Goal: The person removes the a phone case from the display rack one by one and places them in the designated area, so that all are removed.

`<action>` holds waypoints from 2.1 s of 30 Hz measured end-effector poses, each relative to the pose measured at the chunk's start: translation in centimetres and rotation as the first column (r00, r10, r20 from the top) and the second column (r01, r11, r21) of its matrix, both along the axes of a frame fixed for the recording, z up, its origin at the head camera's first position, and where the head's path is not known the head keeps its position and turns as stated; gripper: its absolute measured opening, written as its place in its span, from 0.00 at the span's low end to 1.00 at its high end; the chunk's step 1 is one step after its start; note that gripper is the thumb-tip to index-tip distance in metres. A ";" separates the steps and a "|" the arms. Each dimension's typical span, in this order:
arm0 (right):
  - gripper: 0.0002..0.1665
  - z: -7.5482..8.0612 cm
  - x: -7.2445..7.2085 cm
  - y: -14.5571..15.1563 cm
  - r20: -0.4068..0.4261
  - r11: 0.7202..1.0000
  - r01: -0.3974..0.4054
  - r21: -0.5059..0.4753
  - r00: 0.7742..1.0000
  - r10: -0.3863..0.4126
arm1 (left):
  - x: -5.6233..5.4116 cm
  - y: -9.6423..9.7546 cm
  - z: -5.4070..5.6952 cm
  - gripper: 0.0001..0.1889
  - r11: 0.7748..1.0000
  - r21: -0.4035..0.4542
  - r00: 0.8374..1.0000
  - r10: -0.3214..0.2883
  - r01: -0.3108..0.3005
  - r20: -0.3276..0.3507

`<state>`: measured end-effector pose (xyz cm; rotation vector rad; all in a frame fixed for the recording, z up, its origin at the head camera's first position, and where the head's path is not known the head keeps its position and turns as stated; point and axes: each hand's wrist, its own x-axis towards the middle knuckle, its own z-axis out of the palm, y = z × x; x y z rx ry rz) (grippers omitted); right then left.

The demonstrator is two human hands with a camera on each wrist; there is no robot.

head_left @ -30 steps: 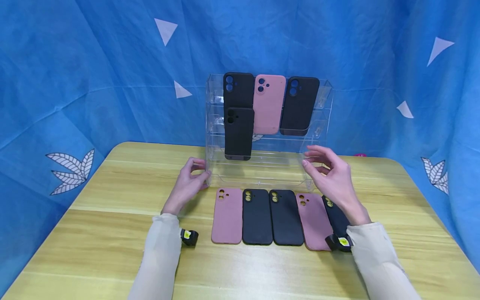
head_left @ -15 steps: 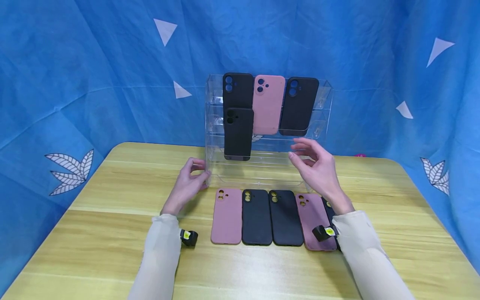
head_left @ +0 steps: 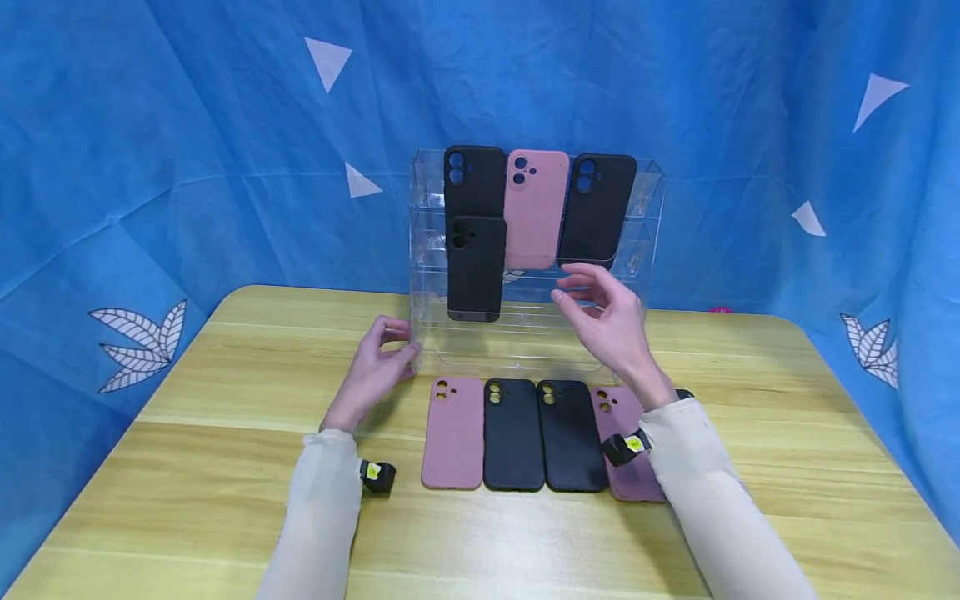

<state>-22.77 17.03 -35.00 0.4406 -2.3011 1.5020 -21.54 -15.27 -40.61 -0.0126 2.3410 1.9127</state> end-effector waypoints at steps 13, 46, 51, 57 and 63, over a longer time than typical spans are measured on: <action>0.22 -0.1 -1.1 -1.7 0.044 1.000 -0.020 -0.018 0.999 0.020 | 0.0 -0.1 0.1 0.20 1.000 -0.001 1.000 -0.009 0.009 0.001; 0.24 -0.7 -3.7 -6.4 0.061 0.985 -0.055 -0.165 0.996 0.066 | -0.1 -0.1 -0.1 0.21 1.000 -0.005 1.000 -0.005 0.005 0.004; 0.22 -0.6 -3.7 -7.3 0.044 0.985 -0.007 -0.172 0.999 0.015 | -0.1 -0.1 -0.2 0.21 1.000 0.002 1.000 -0.002 0.002 0.000; 0.18 -0.7 -3.9 -7.9 0.036 0.980 0.061 -0.189 0.998 -0.055 | -0.1 -0.1 -0.2 0.21 1.000 0.006 1.000 -0.002 0.002 0.001; 0.18 -0.8 -4.0 -7.9 0.046 0.971 0.064 -0.229 0.997 -0.054 | 0.0 -0.1 0.0 0.21 1.000 0.006 1.000 -0.006 0.006 0.001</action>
